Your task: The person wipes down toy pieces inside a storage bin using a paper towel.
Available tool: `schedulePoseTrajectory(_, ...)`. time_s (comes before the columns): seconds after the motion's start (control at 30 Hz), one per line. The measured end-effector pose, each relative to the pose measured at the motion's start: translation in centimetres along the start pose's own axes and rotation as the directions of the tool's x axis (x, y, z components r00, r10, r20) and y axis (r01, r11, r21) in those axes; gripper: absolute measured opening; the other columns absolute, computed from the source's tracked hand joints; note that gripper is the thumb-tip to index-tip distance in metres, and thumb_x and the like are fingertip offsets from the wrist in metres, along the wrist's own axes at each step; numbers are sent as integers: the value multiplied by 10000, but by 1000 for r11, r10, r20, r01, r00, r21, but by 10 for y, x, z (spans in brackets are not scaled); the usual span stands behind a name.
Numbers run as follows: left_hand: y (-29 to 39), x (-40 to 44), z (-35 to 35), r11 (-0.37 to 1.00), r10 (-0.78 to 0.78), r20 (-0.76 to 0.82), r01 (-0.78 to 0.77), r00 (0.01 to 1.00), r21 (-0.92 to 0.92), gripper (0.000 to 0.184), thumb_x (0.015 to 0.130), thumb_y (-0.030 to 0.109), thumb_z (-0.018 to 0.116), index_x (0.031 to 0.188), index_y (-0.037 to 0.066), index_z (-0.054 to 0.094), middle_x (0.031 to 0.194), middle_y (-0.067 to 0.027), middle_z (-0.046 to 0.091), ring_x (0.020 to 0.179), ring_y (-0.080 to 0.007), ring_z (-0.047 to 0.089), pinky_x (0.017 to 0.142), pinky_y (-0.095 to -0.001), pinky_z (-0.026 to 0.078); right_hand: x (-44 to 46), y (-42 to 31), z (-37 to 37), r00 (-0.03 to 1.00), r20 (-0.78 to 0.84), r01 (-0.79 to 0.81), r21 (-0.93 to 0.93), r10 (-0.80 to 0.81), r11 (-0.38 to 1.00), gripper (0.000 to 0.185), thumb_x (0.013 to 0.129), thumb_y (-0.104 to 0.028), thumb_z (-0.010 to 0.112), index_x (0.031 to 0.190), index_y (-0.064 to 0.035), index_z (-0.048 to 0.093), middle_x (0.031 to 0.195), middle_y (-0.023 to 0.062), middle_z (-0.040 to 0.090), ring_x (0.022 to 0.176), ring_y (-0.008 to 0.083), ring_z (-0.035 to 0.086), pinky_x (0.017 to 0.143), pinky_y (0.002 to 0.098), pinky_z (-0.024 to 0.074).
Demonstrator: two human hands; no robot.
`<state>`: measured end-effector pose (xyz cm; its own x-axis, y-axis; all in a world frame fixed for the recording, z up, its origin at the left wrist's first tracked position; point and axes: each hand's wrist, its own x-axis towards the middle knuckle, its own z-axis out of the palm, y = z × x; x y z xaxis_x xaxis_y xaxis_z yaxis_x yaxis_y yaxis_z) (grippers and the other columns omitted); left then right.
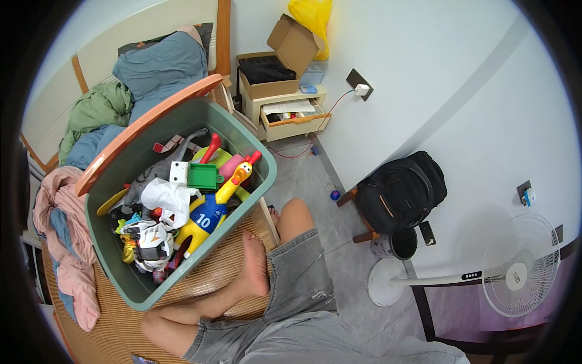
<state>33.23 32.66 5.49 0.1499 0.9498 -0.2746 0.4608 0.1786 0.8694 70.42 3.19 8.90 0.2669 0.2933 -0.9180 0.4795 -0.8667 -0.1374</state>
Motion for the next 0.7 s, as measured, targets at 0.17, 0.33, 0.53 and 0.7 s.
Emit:
schedulePoseTrajectory(0.17,3,4,3,1000,1,6,0,1000,-15,244,824,94,654,1047,58,561,1015,-78,583,940,-181,551,857,-328,452,-2,4,1,1000,-5,-1,-4,1,1000,286,828,-350,615,821,-72,680,707,114,661,724,264,657,682,395,498)
schedulePoseTrajectory(0.33,3,0,-1,999,-10,12,10,1000,-31,234,823,70,657,1036,60,561,1000,-69,586,924,-173,556,847,-320,457,-4,3,-1,1000,-15,-3,-1,3,1000,280,826,-343,615,813,-70,678,695,116,657,714,263,657,673,397,497)
schedulePoseTrajectory(0.53,-30,-64,-37,997,-67,13,67,998,-23,225,823,41,661,1024,62,561,982,-59,589,906,-163,561,836,-311,462,-8,6,-4,1000,-27,-8,-11,8,1000,273,825,-334,615,803,-68,676,679,118,652,702,261,656,662,400,496)
schedulePoseTrajectory(0.7,-70,-166,-99,958,-286,60,284,956,44,222,823,17,665,1014,64,562,967,-51,592,890,-154,566,826,-303,466,-7,10,-13,1000,8,-1,-113,2,994,268,823,-326,615,795,-67,674,667,120,648,692,260,655,653,402,495)
